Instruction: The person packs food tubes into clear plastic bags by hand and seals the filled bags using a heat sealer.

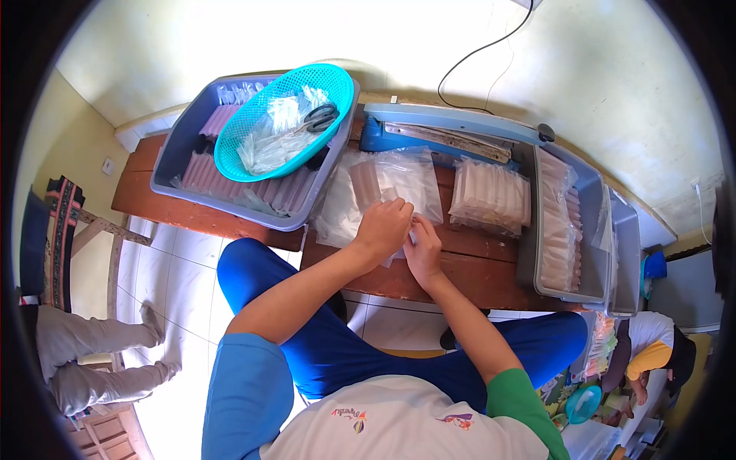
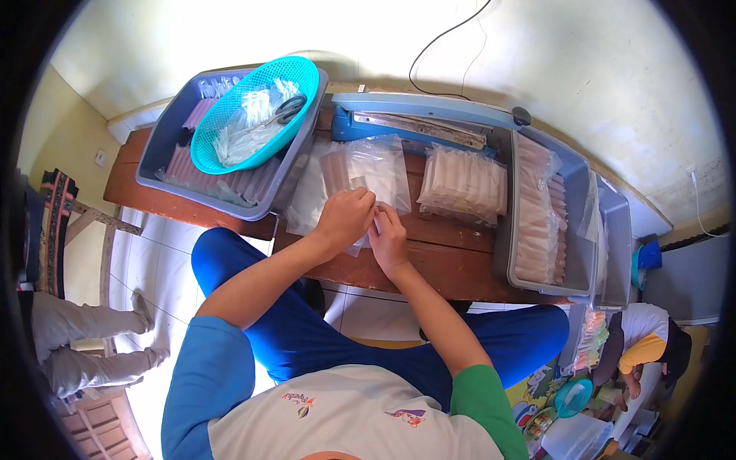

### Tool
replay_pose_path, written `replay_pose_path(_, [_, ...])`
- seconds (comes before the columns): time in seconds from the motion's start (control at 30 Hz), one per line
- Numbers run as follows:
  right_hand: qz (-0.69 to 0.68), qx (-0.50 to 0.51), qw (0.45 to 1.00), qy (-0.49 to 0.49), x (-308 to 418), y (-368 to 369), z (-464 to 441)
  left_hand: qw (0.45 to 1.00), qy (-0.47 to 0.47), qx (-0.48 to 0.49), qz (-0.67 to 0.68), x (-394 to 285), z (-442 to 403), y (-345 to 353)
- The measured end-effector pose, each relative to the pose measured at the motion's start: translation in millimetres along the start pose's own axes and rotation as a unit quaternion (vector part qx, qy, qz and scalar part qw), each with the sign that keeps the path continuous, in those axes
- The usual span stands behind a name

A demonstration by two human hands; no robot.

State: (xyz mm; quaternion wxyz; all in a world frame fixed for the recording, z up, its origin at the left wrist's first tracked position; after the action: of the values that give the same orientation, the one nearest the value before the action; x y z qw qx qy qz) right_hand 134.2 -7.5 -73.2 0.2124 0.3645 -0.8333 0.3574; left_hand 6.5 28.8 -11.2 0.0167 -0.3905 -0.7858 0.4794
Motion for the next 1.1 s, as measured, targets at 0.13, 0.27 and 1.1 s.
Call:
replay_pose_path(0.13, [-0.011, 0.037, 0.999, 0.028, -8, 13, -4, 1.000, -0.005, -0.005, -0.012, 2, -2, -1])
replay_pose_path(0.27, [-0.033, 0.077, 0.996, 0.020, -21, 24, -9, 1.000, -0.015, -0.004, -0.014, 3, -4, -3])
replay_pose_path(1.1, [-0.123, 0.239, 0.947, 0.177, -79, 56, -48, 1.000, -0.010, -0.006, -0.004, -1, -4, -4])
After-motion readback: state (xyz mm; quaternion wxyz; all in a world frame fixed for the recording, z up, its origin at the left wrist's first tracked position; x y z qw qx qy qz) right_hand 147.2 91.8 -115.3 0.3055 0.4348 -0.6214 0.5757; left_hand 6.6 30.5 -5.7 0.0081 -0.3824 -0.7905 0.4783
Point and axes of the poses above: each hand's wrist, its own z-axis away from the middle knuckle, its own y-axis out of the palm, x = y × z, the point moved 1 cm from there along -z, towards the middle knuckle, and after that the axes turned 8 degrees about -x, right-handed, at the moved point
